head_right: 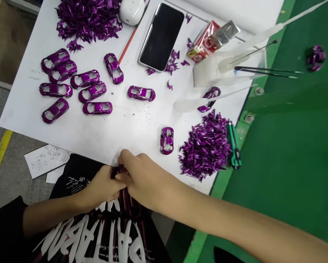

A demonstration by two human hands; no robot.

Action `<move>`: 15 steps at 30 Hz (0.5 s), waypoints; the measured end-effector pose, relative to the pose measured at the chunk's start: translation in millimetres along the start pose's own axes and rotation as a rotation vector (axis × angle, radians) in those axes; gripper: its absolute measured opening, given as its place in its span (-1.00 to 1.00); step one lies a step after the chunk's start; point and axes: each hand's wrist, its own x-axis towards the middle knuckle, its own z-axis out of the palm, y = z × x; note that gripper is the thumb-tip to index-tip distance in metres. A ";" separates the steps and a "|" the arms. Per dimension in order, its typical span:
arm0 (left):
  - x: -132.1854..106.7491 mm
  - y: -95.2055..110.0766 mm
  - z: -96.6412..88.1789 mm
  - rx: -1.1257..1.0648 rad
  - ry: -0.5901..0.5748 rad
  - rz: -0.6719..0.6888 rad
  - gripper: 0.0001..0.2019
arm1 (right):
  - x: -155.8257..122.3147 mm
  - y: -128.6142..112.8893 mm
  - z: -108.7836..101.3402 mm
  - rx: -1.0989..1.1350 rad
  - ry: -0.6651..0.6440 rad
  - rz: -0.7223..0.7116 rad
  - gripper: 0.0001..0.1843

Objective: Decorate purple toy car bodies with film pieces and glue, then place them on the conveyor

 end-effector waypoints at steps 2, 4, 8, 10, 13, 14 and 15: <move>1.4 3.3 5.0 -0.082 0.064 -0.075 -0.77 | 10.7 4.2 -3.2 -0.077 -0.033 0.034 -0.76; 1.6 6.3 6.1 -0.168 0.051 -0.114 -0.76 | 20.9 8.2 -5.3 -0.110 -0.065 0.061 -0.75; 1.1 8.5 3.0 -0.242 0.004 -0.107 -0.76 | 34.2 12.6 -5.4 -0.134 -0.093 0.092 -0.64; 2.1 7.5 2.2 -0.259 -0.012 -0.114 -0.74 | 37.2 12.4 -4.3 -0.119 -0.111 0.122 -0.60; 6.0 4.0 1.8 -0.286 -0.028 -0.118 -0.72 | 39.3 10.8 -4.0 -0.095 -0.127 0.149 -0.58; 7.3 2.7 0.7 -0.291 -0.033 -0.123 -0.72 | 39.5 10.1 -4.5 -0.086 -0.132 0.144 -0.59; 8.1 1.7 -1.5 -0.288 -0.038 -0.125 -0.73 | 39.3 9.1 -5.4 -0.075 -0.138 0.131 -0.62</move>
